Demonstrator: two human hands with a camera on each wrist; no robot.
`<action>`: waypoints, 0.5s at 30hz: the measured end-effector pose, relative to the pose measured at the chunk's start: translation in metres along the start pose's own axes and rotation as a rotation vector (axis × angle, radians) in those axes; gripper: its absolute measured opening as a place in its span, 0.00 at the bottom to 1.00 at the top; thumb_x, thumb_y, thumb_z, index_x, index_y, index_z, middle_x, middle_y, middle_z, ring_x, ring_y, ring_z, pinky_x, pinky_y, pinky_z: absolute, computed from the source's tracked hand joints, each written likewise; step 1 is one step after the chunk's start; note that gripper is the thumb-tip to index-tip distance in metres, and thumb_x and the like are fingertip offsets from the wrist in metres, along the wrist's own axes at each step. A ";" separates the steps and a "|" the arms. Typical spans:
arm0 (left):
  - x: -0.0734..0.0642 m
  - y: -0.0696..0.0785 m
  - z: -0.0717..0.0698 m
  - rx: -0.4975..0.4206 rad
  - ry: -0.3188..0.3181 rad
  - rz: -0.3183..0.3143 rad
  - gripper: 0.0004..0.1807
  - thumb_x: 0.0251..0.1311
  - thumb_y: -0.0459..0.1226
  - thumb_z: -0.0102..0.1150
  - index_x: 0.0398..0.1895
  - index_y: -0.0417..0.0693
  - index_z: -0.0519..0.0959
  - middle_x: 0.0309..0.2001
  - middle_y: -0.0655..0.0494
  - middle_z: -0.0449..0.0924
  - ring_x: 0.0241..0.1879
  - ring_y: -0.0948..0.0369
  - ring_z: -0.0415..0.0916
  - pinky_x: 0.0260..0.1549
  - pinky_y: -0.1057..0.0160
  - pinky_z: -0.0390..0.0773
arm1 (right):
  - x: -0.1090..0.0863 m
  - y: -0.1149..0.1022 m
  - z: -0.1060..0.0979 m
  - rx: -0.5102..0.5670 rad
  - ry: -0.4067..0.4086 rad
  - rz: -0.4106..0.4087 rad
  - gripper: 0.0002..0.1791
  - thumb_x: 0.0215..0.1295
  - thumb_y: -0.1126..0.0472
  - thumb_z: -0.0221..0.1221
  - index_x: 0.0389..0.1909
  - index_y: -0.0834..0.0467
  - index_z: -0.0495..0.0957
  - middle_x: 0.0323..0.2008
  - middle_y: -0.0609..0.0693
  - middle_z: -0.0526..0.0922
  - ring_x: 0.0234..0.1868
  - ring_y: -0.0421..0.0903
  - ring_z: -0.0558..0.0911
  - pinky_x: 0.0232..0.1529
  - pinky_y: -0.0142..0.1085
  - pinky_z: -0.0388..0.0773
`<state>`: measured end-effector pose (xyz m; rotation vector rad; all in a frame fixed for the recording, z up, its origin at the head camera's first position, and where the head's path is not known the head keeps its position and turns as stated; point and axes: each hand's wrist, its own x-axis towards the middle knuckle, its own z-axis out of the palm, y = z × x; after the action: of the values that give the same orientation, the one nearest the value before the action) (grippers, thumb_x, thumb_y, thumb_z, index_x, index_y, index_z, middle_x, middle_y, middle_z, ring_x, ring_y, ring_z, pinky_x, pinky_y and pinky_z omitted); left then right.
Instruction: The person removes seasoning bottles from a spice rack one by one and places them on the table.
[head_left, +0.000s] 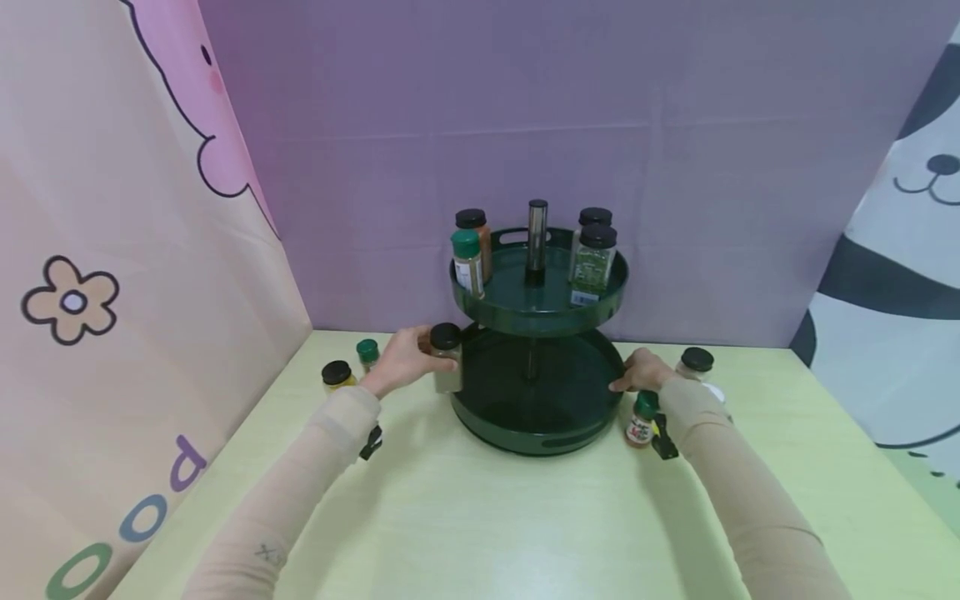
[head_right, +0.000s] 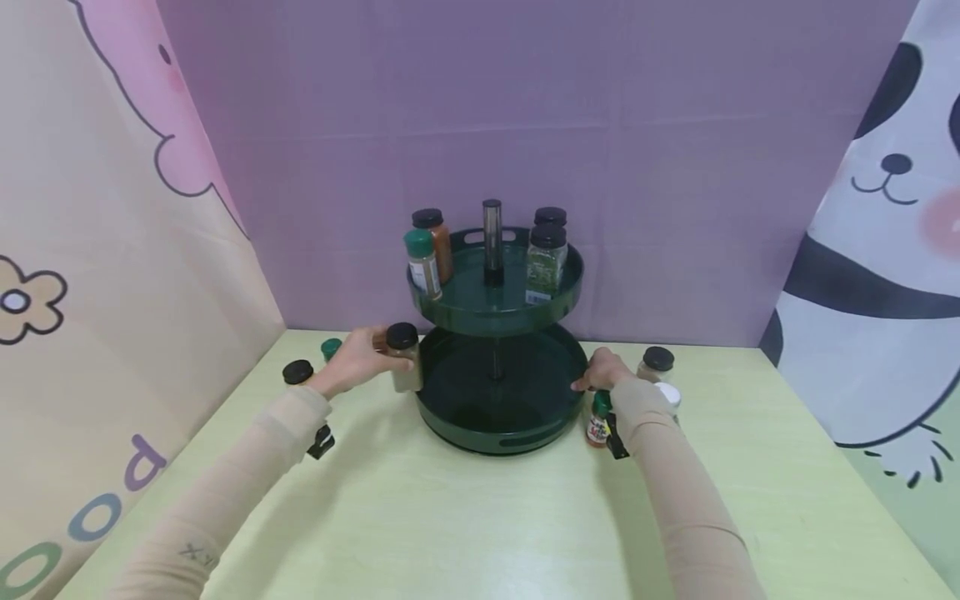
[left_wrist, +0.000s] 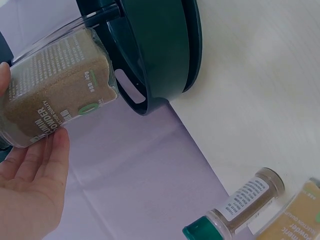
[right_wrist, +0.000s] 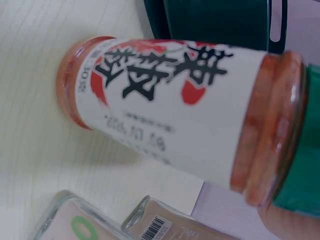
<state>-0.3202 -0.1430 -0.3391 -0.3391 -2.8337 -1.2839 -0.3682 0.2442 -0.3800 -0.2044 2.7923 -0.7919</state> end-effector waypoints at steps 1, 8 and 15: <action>0.000 0.000 -0.001 0.005 0.000 -0.004 0.19 0.46 0.45 0.68 0.39 0.49 0.75 0.33 0.52 0.76 0.34 0.57 0.70 0.29 0.64 0.73 | 0.000 0.000 0.000 -0.005 0.002 -0.001 0.34 0.51 0.63 0.65 0.50 0.85 0.64 0.34 0.68 0.82 0.36 0.53 0.83 0.50 0.47 0.75; -0.003 -0.001 -0.006 0.012 0.011 -0.018 0.20 0.46 0.46 0.68 0.40 0.48 0.75 0.36 0.52 0.76 0.37 0.56 0.71 0.32 0.63 0.74 | 0.000 -0.001 0.000 -0.030 0.015 -0.012 0.34 0.51 0.62 0.65 0.49 0.85 0.65 0.29 0.64 0.83 0.33 0.48 0.81 0.52 0.49 0.73; -0.005 -0.003 -0.013 -0.019 0.011 -0.033 0.19 0.47 0.44 0.68 0.40 0.48 0.75 0.36 0.51 0.76 0.37 0.56 0.71 0.33 0.63 0.74 | -0.001 -0.001 0.000 -0.026 0.016 -0.002 0.34 0.51 0.62 0.66 0.49 0.85 0.65 0.29 0.64 0.83 0.34 0.50 0.81 0.53 0.48 0.72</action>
<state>-0.3171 -0.1553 -0.3336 -0.2865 -2.8314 -1.3147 -0.3673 0.2434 -0.3787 -0.2061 2.8187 -0.7619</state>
